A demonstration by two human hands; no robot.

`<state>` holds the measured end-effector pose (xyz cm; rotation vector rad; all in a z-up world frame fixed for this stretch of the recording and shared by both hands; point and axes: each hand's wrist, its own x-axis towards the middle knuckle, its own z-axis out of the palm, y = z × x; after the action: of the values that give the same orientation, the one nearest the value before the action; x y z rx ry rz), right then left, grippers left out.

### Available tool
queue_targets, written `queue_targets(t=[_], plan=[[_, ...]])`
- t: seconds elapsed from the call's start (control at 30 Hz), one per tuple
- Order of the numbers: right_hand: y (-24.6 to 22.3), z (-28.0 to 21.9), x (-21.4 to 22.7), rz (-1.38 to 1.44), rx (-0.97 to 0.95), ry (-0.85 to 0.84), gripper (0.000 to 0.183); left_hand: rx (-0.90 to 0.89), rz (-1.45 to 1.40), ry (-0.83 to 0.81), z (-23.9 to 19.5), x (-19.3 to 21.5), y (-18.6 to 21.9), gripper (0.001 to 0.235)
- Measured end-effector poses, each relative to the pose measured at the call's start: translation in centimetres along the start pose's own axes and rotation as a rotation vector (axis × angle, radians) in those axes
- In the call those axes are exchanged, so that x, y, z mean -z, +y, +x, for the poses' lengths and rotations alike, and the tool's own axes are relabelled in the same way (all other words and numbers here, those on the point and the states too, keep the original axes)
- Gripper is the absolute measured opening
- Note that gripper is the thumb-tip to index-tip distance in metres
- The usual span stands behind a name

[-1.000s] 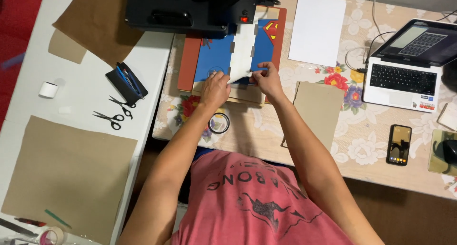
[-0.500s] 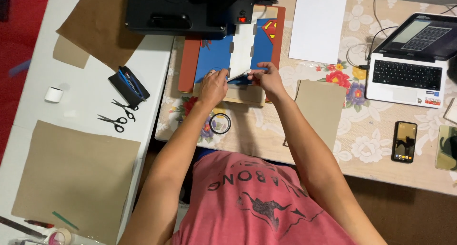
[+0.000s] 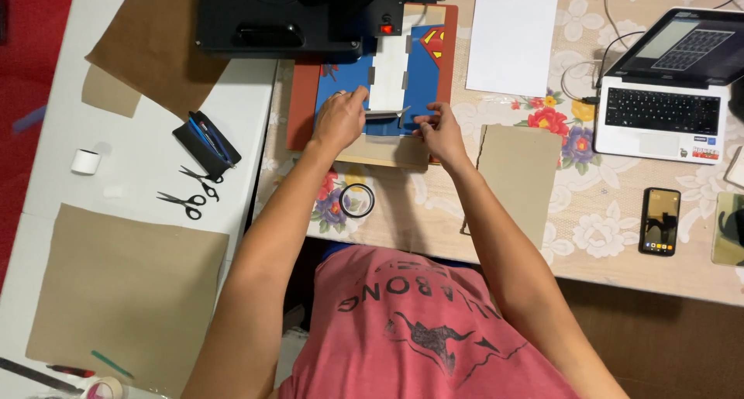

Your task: Operating a heat press machine to transfer a design onto a board, including alignment and machine adjustment.

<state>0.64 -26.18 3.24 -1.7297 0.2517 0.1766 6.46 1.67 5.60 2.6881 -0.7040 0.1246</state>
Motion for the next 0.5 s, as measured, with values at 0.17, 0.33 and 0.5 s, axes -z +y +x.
queue_targets(t=[0.17,0.33,0.5], plan=[[0.0,-2.9,0.2,-0.267,0.031,0.033,0.044,0.028,-0.016,-0.011,1.7,1.6,-0.6,0.034],[2.3,-4.6,0.0,-0.411,0.015,-0.008,0.046,0.054,-0.014,0.005,3.3,3.2,-1.3,0.029],[1.7,-5.8,-0.7,-0.456,0.028,-0.034,0.041,0.087,-0.031,-0.027,4.8,3.4,-1.8,0.024]])
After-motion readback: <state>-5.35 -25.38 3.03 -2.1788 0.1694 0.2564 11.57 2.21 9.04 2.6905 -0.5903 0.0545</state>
